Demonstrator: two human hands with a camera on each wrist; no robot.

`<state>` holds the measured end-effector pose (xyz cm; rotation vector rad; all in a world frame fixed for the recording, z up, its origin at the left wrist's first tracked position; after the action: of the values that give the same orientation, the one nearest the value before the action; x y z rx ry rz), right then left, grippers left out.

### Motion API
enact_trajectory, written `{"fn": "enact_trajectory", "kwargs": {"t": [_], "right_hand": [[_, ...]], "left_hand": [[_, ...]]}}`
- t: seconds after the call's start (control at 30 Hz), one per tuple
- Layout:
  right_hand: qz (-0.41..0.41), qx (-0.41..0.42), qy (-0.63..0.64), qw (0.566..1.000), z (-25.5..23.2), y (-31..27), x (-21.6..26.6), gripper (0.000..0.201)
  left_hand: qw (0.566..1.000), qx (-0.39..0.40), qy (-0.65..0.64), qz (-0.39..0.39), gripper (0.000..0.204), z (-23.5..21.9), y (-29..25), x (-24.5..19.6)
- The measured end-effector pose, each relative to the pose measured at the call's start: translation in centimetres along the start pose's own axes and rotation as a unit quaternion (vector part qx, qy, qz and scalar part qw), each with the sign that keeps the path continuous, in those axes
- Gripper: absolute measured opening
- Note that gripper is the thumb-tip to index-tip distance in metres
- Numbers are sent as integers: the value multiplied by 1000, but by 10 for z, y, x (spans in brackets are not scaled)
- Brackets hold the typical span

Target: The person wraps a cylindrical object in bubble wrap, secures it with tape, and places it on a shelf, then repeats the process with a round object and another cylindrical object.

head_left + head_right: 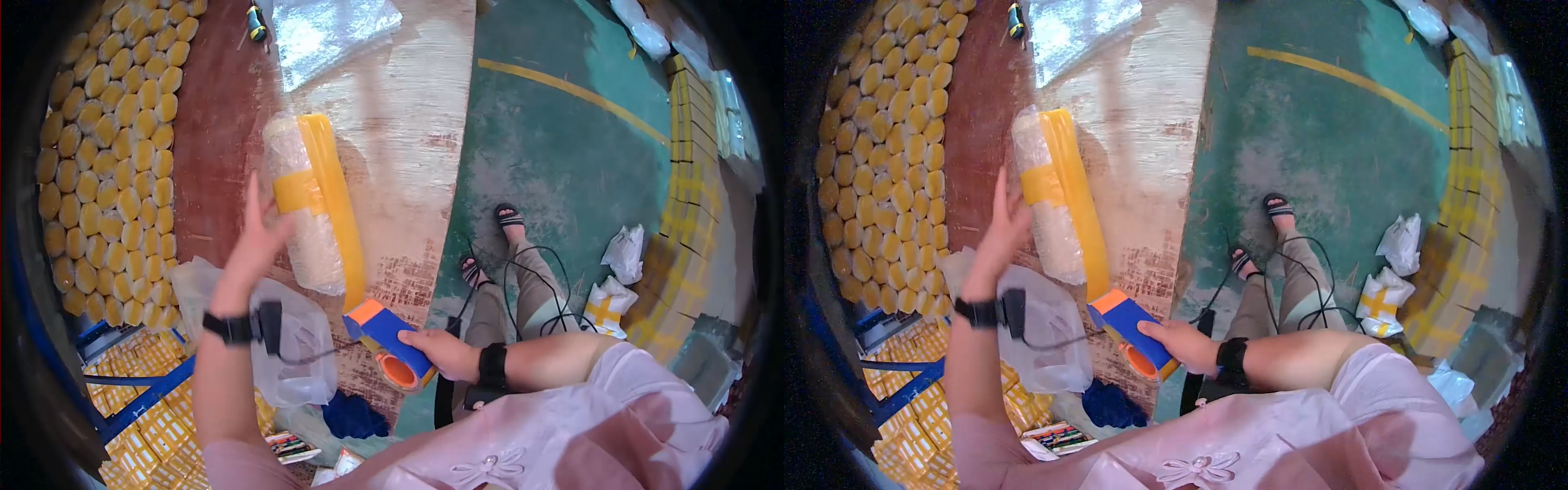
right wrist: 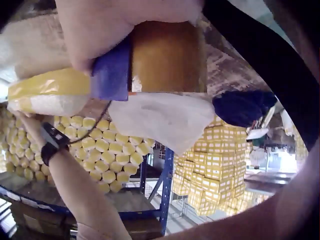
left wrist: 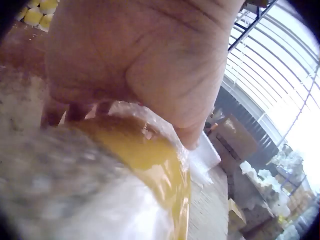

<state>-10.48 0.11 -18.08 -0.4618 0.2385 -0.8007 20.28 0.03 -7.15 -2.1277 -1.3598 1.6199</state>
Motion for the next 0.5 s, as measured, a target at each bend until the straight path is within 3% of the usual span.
{"fn": "enact_trajectory", "kwargs": {"t": [0.03, 0.1, 0.13, 0.2, 0.23, 0.3, 0.37, 0.47, 0.5], "right_hand": [[3, 19, 4, 1000, 1, 1, 1, 49], [-3, 33, 18, 999, 6, 0, 1, 48], [-15, 43, 28, 999, 13, -3, 8, 47], [1, 35, 2, 999, 12, -11, 7, 44], [-7, 36, 2, 999, 7, -11, -1, 44], [-11, 37, 3, 999, -2, -20, -6, 44], [-9, 67, 24, 997, -3, -52, 7, 45], [1, -16, -10, 1000, -21, -121, 32, 41], [-29, -53, 70, 996, -28, -137, 34, 40]], "left_hand": [[1000, 3, 3, -3, 86, 11, -12, 8], [976, -38, 203, 66, 92, 36, -30, 15], [976, -37, 204, 65, 92, 44, -28, 18], [993, -109, 49, 9, 96, 42, -19, 31], [993, -106, 50, 14, 96, 42, -17, 30], [990, -88, -105, 15, 95, 41, -20, 35], [990, -95, -101, 24, 93, 39, -20, 42], [988, -104, -102, 42, 91, 37, -19, 37], [988, -103, -104, 41, 90, 37, -19, 35]]}}
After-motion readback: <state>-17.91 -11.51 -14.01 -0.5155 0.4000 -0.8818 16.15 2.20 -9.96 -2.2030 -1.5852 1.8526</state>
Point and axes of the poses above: each hand's wrist, its own y-axis towards the middle knuckle, its own z-axis out of the palm, x = y × z, the point moved 7 cm from there along y, towards the middle knuckle, and after that the axes turned 9 degrees about x, right-handed, at the moved point
